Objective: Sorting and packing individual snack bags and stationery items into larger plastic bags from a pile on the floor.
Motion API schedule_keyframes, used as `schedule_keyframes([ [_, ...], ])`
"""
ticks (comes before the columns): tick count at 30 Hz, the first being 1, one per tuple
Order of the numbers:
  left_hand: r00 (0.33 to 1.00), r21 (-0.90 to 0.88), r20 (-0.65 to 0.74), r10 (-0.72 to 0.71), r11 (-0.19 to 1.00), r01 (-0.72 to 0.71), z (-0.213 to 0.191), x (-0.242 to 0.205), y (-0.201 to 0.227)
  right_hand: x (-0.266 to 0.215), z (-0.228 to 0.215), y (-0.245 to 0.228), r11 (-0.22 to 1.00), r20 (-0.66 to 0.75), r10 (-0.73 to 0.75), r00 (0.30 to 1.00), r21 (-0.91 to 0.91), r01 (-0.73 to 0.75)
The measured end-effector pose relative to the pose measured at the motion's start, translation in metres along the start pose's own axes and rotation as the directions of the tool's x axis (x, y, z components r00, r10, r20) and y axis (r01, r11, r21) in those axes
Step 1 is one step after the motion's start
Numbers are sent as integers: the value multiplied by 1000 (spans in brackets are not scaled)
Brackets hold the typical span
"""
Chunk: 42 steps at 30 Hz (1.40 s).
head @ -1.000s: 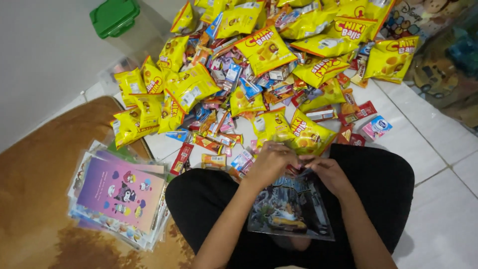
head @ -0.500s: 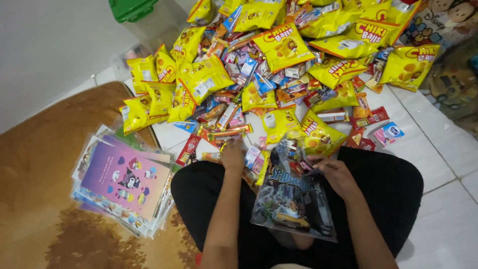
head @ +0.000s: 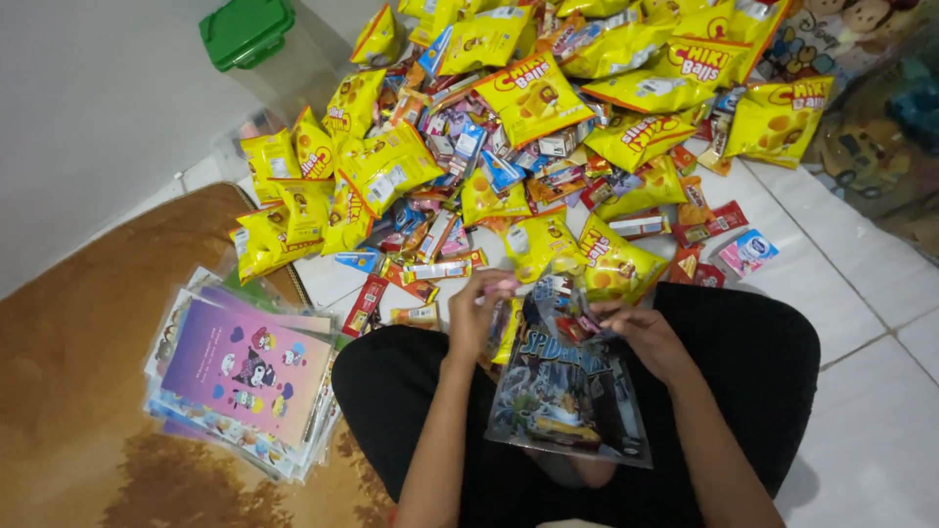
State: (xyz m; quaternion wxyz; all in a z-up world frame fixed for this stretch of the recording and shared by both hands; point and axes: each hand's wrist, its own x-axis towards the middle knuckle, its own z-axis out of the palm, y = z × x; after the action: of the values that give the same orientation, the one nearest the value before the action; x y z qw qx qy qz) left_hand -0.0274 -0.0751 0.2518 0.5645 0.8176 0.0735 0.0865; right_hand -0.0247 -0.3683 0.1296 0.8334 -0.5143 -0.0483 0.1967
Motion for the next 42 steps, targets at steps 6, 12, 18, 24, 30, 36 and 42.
schedule_keyframes([
  [6, 826, 192, 304, 474, 819, -541, 45, -6, 16, 0, -6, 7, 999, 26, -29, 999, -13, 30],
  [12, 767, 431, 454, 453, 642, -634, 64, -6, 2, -2, 2, -1, 999, -13, -15, 1000, 29, 15],
  [18, 881, 254, 146, 451, 843, -474, 37, 4, 35, -2, 4, -4, 1000, -6, -23, 1000, 17, 23],
  [24, 948, 275, -313, -49, 951, 140, -22, 20, -57, -2, -1, 1, 1000, 3, -12, 1000, 10, 12],
  [30, 946, 571, -96, -309, 761, 306, -22, 27, -212, -3, -3, 3, 1000, -25, 18, 1000, 4, -18],
  [36, 984, 799, 23, 176, 588, -124, 6, 61, -155, -7, -27, 25, 986, -54, 23, 998, -165, -32],
  [42, 904, 918, -101, 415, 388, -76, 32, 96, -174, -16, -30, 26, 990, -99, 133, 986, -38, -137],
])
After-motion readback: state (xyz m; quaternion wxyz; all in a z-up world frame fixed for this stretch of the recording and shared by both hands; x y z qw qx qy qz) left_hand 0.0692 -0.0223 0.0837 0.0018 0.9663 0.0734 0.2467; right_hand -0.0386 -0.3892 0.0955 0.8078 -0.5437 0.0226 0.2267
